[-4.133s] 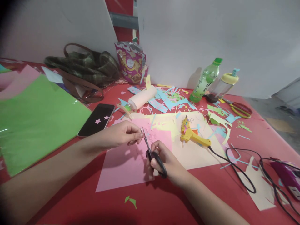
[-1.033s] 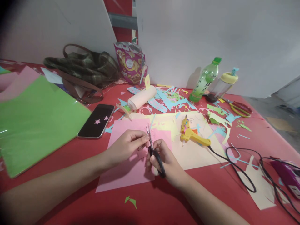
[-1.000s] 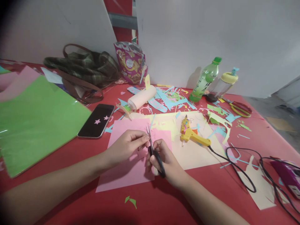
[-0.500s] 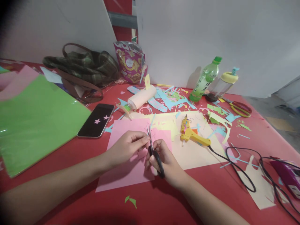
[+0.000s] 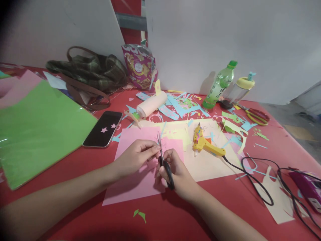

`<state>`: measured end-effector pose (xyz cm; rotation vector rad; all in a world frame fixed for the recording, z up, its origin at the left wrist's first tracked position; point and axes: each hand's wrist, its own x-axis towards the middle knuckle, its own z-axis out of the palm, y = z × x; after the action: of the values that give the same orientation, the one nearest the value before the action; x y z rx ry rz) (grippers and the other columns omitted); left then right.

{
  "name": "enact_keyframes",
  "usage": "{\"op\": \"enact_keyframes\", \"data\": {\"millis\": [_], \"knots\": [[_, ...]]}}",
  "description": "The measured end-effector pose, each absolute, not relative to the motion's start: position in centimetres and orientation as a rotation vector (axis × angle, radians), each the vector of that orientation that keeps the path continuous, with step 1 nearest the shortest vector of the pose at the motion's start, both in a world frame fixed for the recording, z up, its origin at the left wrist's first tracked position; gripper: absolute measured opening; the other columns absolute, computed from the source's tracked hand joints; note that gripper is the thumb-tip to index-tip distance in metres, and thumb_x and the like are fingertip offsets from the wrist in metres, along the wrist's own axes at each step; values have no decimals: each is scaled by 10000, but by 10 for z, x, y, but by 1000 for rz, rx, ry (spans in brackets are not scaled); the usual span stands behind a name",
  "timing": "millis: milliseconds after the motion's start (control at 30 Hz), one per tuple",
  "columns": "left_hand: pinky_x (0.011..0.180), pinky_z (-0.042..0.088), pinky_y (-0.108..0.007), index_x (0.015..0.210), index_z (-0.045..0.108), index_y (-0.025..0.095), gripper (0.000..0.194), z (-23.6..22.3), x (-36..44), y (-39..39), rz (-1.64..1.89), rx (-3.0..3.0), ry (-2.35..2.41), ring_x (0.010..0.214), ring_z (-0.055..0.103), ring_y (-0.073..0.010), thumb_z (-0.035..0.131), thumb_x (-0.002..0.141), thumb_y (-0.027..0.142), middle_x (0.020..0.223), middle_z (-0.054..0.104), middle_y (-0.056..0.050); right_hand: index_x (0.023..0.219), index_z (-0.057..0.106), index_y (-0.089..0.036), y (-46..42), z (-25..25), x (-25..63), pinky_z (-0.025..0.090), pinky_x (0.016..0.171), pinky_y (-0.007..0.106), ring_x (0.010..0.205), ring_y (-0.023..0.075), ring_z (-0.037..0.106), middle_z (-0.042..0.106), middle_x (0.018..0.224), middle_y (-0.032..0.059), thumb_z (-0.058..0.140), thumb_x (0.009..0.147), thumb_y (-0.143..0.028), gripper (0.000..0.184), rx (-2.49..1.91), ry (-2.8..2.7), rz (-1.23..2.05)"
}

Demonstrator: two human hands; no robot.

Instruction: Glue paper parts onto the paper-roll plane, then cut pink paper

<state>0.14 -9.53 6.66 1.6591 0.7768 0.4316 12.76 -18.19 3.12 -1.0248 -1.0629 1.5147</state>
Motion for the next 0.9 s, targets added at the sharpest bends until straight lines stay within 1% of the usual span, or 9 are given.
{"op": "enact_keyframes", "data": {"millis": [167,333,400,467,567,667,767,900], "knots": [[402,285,-180,561,494,139,284,67,1,-94,393,1629,786,400,344,-51,391,781,286,463,379,56,788,300,-231,-182,32,126,367,464,239,475,92,486,473,603,-58,507,755,-407,274,-1058,-1029,1508],[357,281,-173,572,458,151,285,65,0,-94,359,1542,747,337,330,-39,386,783,329,449,348,73,745,305,-226,-179,33,128,368,431,221,416,61,457,474,642,-61,536,738,-391,284,-1092,-942,1408],[358,294,-172,563,441,154,299,64,1,-94,350,1550,746,328,345,-41,376,788,340,434,346,75,769,320,-228,-178,31,130,392,457,233,452,76,487,486,657,-50,521,752,-388,258,-1042,-911,1405],[372,314,-175,561,435,154,304,63,1,-94,341,1565,746,336,373,-46,370,791,342,434,379,70,800,343,-229,-178,29,130,413,486,247,514,100,521,494,681,-32,507,755,-410,248,-973,-891,1431],[385,323,-180,595,454,154,299,60,1,-92,312,1570,721,340,381,-48,348,800,344,460,452,58,818,378,-231,-178,27,130,418,462,244,549,118,534,487,715,-17,491,755,-436,242,-891,-857,1471],[412,322,-179,607,491,151,281,59,2,-88,352,1652,742,376,384,-52,366,791,322,482,467,50,784,394,-224,-177,28,130,440,477,261,552,120,522,474,712,-15,494,752,-434,235,-846,-817,1467],[456,340,-182,611,539,141,263,57,2,-82,416,1772,795,462,428,-69,398,773,293,534,492,28,760,392,-219,-176,30,130,460,513,293,533,116,509,485,721,-7,464,771,-425,219,-830,-802,1461],[489,375,-195,635,555,135,297,52,-1,-74,439,1877,832,537,483,-94,382,782,327,603,540,0,742,396,-219,-176,30,130,466,523,308,507,111,509,495,708,-13,448,787,-405,198,-821,-788,1476]]}}
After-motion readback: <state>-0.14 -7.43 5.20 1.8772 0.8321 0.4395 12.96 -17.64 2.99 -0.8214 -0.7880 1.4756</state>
